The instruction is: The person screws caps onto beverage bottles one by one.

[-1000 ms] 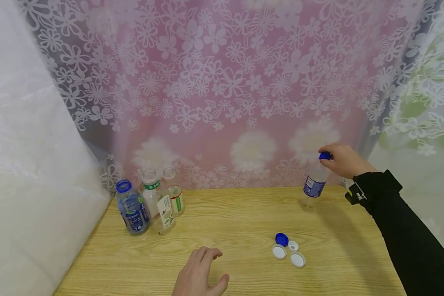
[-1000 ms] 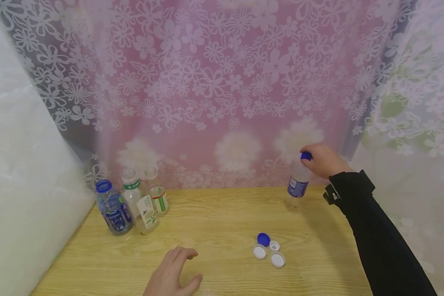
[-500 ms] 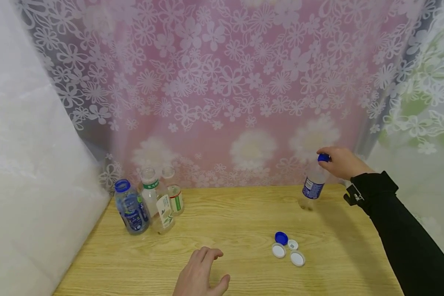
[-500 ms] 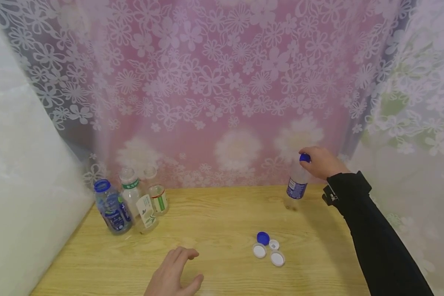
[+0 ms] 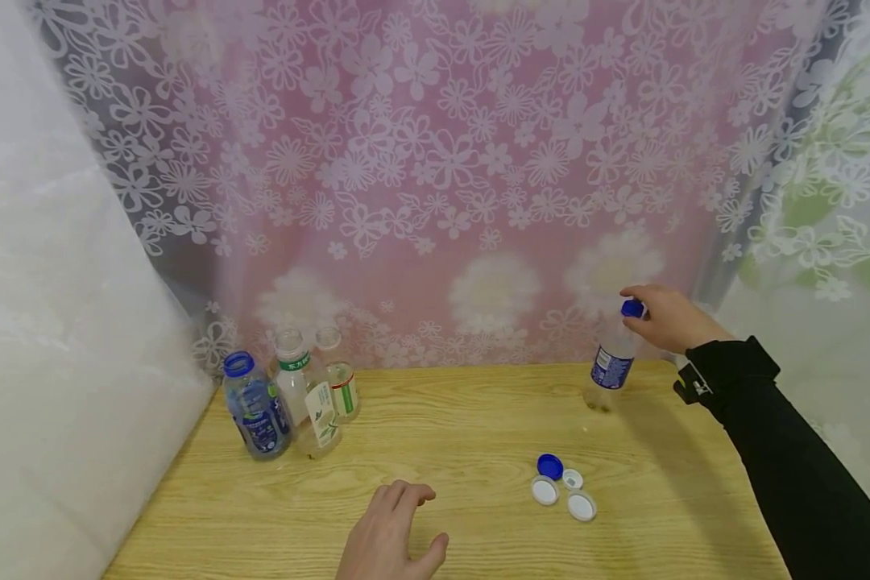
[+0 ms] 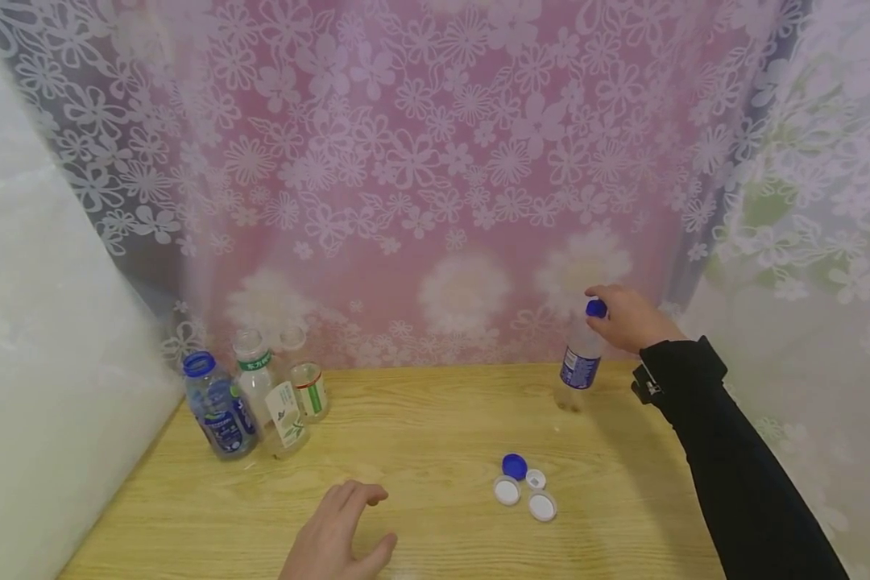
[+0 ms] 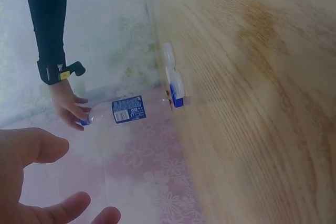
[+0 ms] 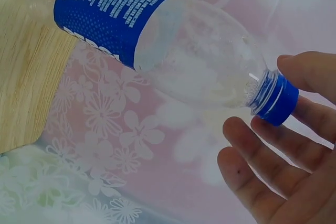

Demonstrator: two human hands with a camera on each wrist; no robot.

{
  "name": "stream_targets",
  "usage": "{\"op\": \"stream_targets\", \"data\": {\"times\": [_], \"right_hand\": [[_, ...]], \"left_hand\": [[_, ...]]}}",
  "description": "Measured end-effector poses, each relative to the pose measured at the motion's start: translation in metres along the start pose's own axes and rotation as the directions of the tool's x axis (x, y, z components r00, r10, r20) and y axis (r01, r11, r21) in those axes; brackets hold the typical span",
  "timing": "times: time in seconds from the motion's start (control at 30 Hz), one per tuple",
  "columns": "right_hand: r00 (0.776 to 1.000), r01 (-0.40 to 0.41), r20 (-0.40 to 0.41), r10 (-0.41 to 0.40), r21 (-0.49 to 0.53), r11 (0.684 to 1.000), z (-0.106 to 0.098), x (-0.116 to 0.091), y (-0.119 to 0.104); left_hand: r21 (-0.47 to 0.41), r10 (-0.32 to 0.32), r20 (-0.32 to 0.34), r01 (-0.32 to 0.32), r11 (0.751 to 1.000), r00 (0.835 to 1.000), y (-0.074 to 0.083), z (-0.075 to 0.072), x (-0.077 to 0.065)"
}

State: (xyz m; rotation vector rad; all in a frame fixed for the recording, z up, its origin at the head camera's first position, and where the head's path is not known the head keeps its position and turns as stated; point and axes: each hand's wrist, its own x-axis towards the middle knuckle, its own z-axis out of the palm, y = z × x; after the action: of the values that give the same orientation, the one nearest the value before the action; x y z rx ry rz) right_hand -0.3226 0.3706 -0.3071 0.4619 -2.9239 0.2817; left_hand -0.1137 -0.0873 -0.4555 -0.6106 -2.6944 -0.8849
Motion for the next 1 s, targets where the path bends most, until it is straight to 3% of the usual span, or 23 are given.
{"op": "stream_targets", "data": {"times": [0.2, 0.53, 0.73, 1.0], "right_hand": [[0.999, -0.029, -0.018, 0.029, -0.009, 1.000, -0.006, -0.010, -0.003], [0.984, 0.054, -0.166, -0.058, -0.027, 0.998, -0.017, -0.034, -0.031], [0.986, 0.087, -0.143, -0.091, -0.030, 0.996, -0.018, -0.049, -0.061], [0.971, 0.196, -0.131, -0.201, -0.050, 0.979, -0.004, -0.072, -0.095]], "left_hand": [[0.014, -0.009, 0.001, 0.009, 1.000, 1.000, 0.000, 0.000, 0.000], [0.014, -0.011, -0.002, 0.011, 1.000, 1.000, 0.002, 0.001, 0.000], [0.026, -0.034, 0.013, 0.034, 0.999, 0.999, 0.002, 0.000, 0.000], [0.024, -0.038, 0.017, 0.038, 0.999, 0.999, 0.002, -0.002, 0.000]]}}
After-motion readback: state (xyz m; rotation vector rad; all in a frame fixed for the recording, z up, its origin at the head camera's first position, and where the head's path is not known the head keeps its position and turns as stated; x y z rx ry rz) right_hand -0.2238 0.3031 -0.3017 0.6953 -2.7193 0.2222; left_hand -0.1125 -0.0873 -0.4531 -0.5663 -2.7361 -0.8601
